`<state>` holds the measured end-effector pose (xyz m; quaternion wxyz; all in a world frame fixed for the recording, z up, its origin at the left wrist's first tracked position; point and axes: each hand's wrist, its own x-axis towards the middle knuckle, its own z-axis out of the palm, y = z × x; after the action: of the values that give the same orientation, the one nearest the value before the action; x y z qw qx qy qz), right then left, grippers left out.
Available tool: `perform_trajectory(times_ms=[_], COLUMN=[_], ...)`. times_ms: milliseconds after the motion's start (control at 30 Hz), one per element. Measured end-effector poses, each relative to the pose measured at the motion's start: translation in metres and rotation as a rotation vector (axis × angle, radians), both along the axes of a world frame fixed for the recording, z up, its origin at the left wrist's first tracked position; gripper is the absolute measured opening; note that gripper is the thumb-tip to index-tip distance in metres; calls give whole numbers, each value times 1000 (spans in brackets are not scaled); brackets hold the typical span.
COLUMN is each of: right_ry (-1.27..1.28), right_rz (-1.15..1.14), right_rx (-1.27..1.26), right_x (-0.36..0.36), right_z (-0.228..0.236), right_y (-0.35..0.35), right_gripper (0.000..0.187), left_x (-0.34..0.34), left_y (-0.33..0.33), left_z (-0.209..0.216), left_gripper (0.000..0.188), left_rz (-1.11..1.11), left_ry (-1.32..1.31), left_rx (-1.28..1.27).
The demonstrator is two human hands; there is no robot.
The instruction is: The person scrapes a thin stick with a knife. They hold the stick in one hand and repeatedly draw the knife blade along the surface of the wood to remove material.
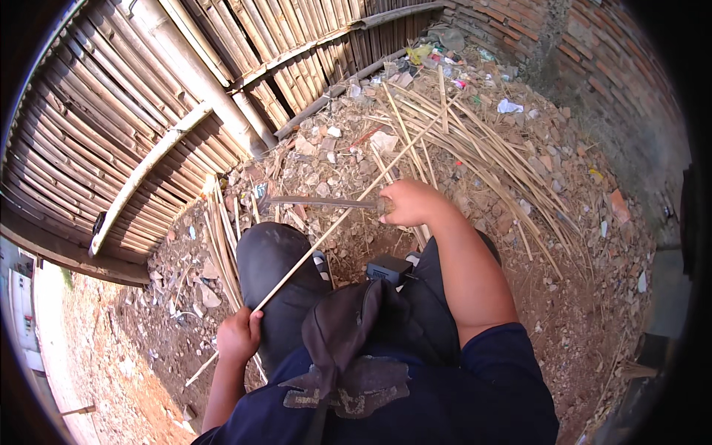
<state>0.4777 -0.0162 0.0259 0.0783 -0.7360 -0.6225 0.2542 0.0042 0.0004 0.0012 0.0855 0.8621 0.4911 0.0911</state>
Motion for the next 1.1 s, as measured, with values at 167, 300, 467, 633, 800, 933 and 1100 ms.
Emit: perform_trajectory(times_ms=[167, 300, 467, 633, 800, 933, 1100], right_ry=[269, 65, 67, 174, -40, 118, 86], right_rz=[-336, -221, -20, -263, -77, -78, -240], right_rx=[54, 29, -80, 10, -75, -95, 19], right_x=[37, 17, 8, 29, -8, 16, 28], right_z=[-9, 5, 3, 9, 17, 8, -5], right_y=[5, 1, 3, 1, -1, 3, 4], right_gripper=[52, 54, 53, 56, 53, 50, 47], left_x=[-3, -2, -2, -5, -1, -7, -7], left_y=[4, 1, 1, 3, 1, 8, 5], left_z=[-7, -3, -7, -9, -2, -20, -9], left_gripper=[39, 39, 39, 40, 39, 39, 39], left_rz=[-4, 6, 8, 21, -4, -26, -19], left_ry=[-22, 3, 14, 19, 46, 19, 23], left_rx=[10, -3, 21, 59, 34, 96, 54])
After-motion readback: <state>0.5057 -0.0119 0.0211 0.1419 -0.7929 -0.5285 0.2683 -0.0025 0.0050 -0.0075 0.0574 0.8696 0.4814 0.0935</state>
